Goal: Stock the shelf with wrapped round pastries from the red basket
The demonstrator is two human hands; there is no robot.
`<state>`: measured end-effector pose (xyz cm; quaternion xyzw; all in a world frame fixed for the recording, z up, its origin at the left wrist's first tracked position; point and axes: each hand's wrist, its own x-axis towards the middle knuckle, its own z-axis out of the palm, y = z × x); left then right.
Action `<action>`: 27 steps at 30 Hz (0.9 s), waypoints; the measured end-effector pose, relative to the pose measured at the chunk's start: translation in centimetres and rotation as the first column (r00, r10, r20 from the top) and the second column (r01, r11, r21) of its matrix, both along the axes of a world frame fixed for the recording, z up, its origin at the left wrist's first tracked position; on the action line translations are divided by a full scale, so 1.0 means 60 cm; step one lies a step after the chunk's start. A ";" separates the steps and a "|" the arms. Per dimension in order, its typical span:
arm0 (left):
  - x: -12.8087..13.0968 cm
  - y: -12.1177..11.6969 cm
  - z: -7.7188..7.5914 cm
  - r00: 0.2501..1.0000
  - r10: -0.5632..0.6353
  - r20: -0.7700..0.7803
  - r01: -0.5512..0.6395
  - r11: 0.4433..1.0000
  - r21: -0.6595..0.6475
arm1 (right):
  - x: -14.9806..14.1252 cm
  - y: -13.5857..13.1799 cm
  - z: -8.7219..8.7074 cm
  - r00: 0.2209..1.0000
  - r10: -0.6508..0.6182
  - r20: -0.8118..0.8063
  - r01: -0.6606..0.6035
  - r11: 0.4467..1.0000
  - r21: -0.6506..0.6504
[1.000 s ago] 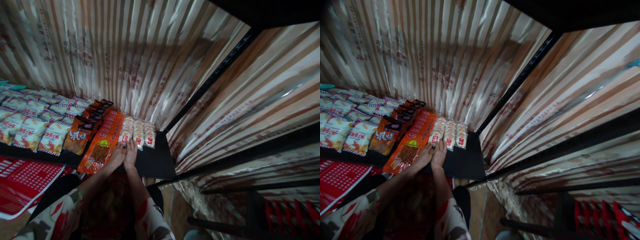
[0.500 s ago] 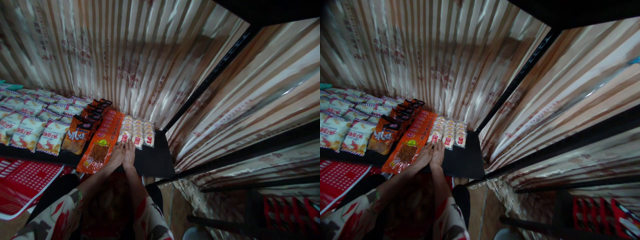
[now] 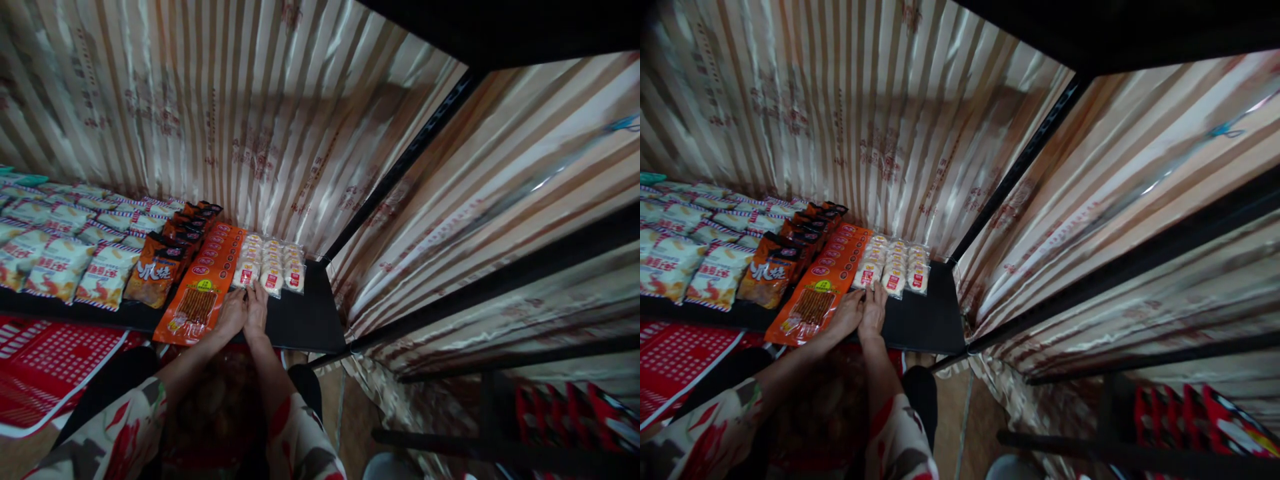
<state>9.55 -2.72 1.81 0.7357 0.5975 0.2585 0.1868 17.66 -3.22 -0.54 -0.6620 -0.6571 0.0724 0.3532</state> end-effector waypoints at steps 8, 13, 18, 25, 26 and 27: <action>-0.006 -0.028 0.009 0.997 -0.006 -0.072 0.006 1.000 0.005 | -0.005 -0.031 0.001 1.000 0.001 0.002 -0.001 1.000 -0.029; -0.013 -0.048 0.003 0.994 0.003 -0.105 -0.001 1.000 0.021 | -0.010 -0.054 -0.002 0.999 -0.015 -0.038 0.014 0.999 -0.045; -0.020 -0.074 0.010 0.992 0.010 -0.122 -0.011 1.000 -0.003 | -0.017 -0.081 0.002 0.998 -0.013 -0.061 0.009 0.998 -0.069; -0.029 -0.113 0.009 0.996 -0.026 -0.081 0.024 1.000 -0.019 | -0.026 -0.126 0.009 0.996 0.012 -0.085 -0.018 0.997 -0.070; -0.030 -0.119 0.008 0.997 -0.031 -0.077 0.029 0.999 -0.019 | -0.026 -0.132 0.008 0.996 0.016 -0.088 -0.021 0.998 -0.065; -0.032 -0.125 0.007 0.997 -0.035 -0.071 0.034 0.999 -0.022 | -0.027 -0.138 0.006 0.996 0.017 -0.093 -0.023 0.998 -0.060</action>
